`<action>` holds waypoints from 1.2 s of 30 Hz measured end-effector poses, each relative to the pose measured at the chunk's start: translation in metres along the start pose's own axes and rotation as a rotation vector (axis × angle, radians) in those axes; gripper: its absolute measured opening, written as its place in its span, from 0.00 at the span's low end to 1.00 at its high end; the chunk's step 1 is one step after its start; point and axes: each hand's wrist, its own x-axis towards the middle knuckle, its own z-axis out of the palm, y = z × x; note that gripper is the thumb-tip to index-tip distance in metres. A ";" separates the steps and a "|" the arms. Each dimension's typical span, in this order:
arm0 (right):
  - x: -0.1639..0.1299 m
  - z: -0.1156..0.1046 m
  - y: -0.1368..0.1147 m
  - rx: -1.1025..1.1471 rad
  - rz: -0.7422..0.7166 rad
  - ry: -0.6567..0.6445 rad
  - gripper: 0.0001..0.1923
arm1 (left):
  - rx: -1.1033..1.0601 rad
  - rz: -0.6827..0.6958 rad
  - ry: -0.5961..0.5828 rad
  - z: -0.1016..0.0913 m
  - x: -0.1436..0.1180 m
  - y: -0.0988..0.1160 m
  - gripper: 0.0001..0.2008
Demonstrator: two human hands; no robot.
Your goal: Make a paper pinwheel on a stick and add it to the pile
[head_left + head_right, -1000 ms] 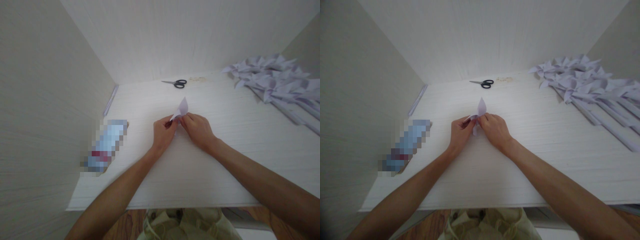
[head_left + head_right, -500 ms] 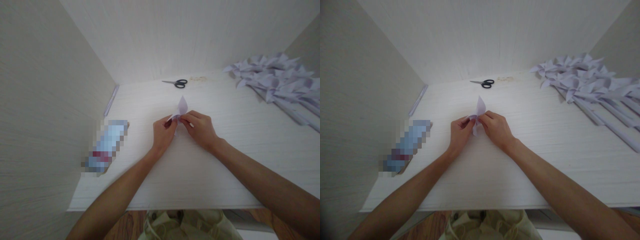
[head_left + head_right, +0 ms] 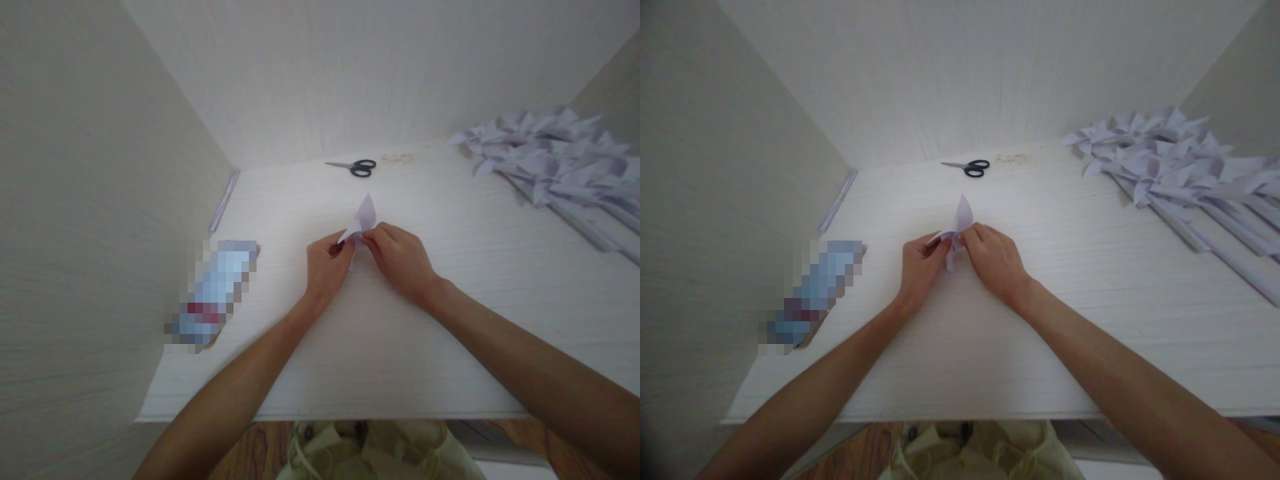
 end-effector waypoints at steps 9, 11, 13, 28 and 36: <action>0.000 0.000 -0.002 -0.163 -0.016 -0.077 0.10 | 0.057 -0.030 0.002 0.000 0.000 0.000 0.13; 0.000 0.001 -0.002 -0.198 -0.016 -0.089 0.10 | 0.068 -0.032 0.004 0.000 0.000 0.000 0.13; 0.001 0.001 -0.002 -0.217 -0.016 -0.105 0.11 | 0.075 -0.031 0.002 0.000 -0.001 0.000 0.13; 0.002 -0.002 -0.003 -0.107 0.056 -0.105 0.13 | 0.073 0.005 -0.028 0.001 -0.001 -0.001 0.11; -0.001 0.003 -0.001 0.014 0.020 -0.026 0.07 | 0.038 -0.010 -0.036 0.001 -0.001 -0.001 0.11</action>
